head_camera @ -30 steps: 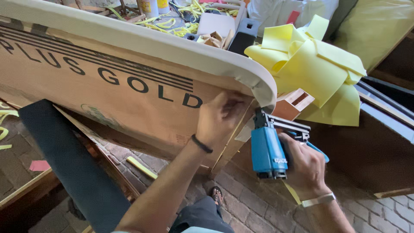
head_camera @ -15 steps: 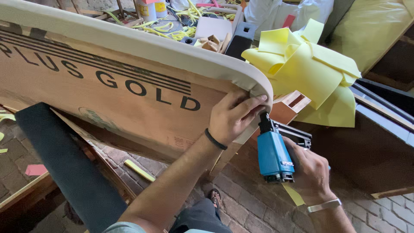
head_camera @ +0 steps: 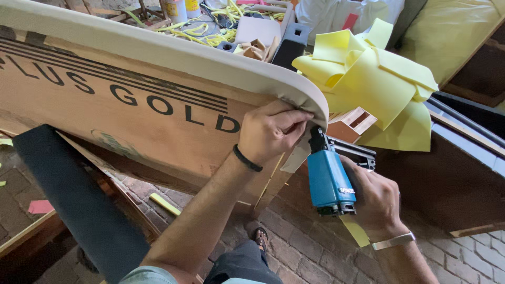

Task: The person uses a pneumatic staple gun to attach a white fabric strip along the edge of a large plywood board. They pull the fabric taut, staple it in place, and reload staples from a nearby container while working around the board's perimeter.

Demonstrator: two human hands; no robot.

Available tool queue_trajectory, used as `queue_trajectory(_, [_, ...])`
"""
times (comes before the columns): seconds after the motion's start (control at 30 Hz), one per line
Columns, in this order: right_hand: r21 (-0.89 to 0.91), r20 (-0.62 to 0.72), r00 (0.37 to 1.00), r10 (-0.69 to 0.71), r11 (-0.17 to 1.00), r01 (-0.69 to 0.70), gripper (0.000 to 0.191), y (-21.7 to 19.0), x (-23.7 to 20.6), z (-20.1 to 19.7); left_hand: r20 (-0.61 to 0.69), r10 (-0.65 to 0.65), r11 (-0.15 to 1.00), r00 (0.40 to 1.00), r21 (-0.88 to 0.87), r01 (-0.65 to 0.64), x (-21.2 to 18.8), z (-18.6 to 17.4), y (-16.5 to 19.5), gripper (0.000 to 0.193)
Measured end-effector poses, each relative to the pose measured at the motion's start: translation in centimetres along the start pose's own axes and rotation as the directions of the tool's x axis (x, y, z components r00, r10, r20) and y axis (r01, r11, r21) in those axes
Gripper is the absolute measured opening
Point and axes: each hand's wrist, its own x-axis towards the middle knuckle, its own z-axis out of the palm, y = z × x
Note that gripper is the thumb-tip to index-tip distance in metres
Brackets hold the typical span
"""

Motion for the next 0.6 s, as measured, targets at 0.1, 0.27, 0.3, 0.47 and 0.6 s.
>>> queue_trajectory(0.1, [0.035,-0.057,0.996,-0.074,0.996,0.076,0.06,-0.5,0.6,0.1,0.037,-0.006,1.0,0.999,0.01,0.006,-0.2,-0.1,-0.2,0.02])
queue_trajectory(0.27, [0.009,0.004,0.997,0.072,0.997,-0.072,0.053,-1.3,0.6,0.2,0.051,-0.011,0.999,0.999,-0.042,0.013,-0.9,-0.1,-0.6,0.018])
queue_trajectory(0.3, [0.002,0.018,0.995,0.101,0.995,-0.101,0.053,-1.3,0.5,0.2,0.052,-0.01,0.999,0.999,-0.048,0.012,-1.0,-0.2,-0.6,0.018])
queue_trajectory(0.47, [0.011,-0.004,1.0,-0.006,1.0,0.006,0.06,-0.5,-0.1,-0.3,0.199,0.262,0.948,0.944,0.131,-0.291,-0.4,-1.1,-1.4,0.024])
queue_trajectory(0.6, [0.0,0.005,1.0,-0.022,1.0,0.022,0.06,0.3,-0.6,-0.7,0.28,0.297,0.89,0.913,0.265,-0.371,-0.5,-1.4,-1.3,0.027])
